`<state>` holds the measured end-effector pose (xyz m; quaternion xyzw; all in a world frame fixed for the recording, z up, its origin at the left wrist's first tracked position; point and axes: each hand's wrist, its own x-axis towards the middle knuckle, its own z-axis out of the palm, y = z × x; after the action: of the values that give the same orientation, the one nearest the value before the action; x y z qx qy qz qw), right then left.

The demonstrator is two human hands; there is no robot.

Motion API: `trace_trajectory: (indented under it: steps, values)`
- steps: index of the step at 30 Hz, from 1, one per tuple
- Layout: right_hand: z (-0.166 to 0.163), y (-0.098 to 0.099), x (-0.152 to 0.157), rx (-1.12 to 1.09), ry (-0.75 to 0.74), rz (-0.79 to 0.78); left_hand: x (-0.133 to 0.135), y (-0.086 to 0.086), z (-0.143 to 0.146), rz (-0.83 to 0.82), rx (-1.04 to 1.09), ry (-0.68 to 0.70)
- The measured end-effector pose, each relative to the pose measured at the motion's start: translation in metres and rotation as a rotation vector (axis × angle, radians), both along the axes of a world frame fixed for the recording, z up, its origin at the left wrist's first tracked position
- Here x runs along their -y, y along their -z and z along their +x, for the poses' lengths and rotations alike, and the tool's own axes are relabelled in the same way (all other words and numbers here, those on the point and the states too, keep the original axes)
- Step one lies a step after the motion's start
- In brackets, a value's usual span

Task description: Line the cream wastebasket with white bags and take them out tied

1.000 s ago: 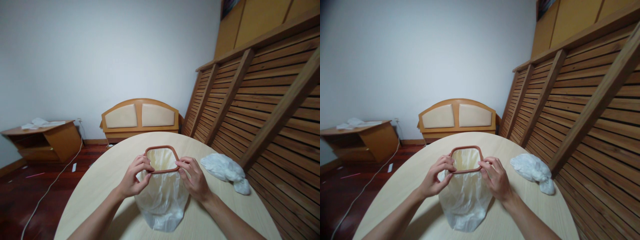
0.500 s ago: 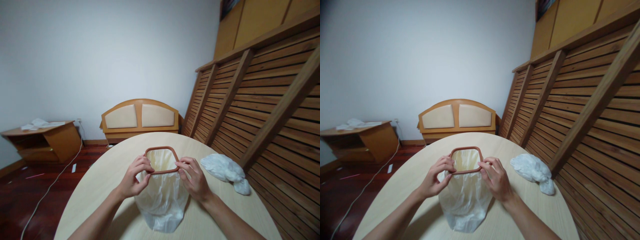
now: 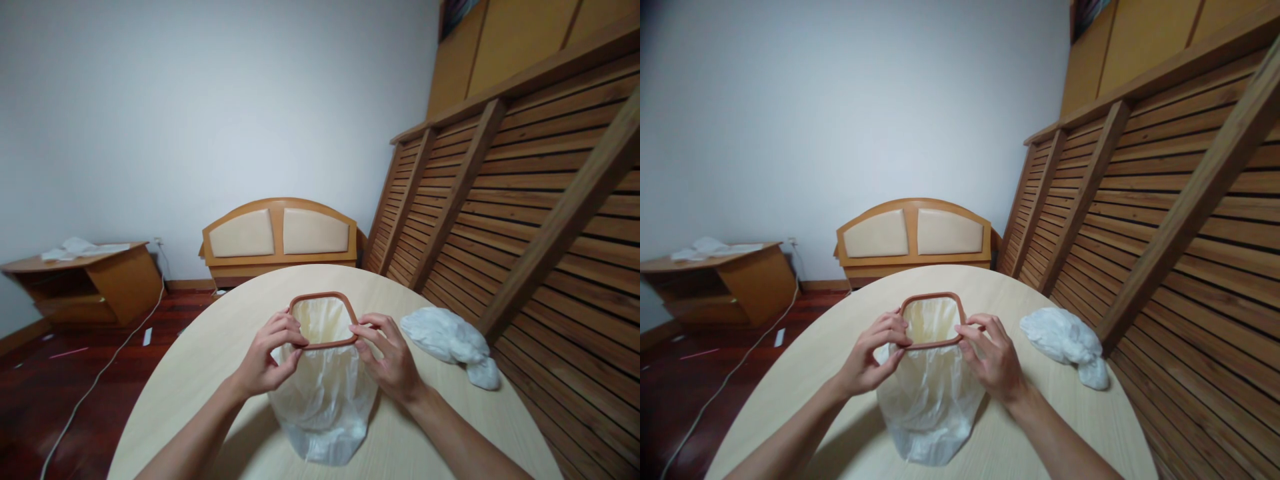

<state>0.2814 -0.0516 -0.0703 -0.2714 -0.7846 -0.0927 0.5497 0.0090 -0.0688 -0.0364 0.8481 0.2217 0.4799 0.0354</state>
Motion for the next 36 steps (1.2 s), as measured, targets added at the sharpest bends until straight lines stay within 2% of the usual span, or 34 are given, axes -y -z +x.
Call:
trace_trajectory:
  steps: [13,36]
  values:
    - [0.002,0.006,-0.003,0.034,-0.053,-0.001,-0.002,0.002,-0.001,-0.027,0.013,0.038]
    - [0.002,-0.005,-0.001,0.074,-0.118,0.045,-0.001,-0.001,-0.002,-0.022,-0.023,0.049]
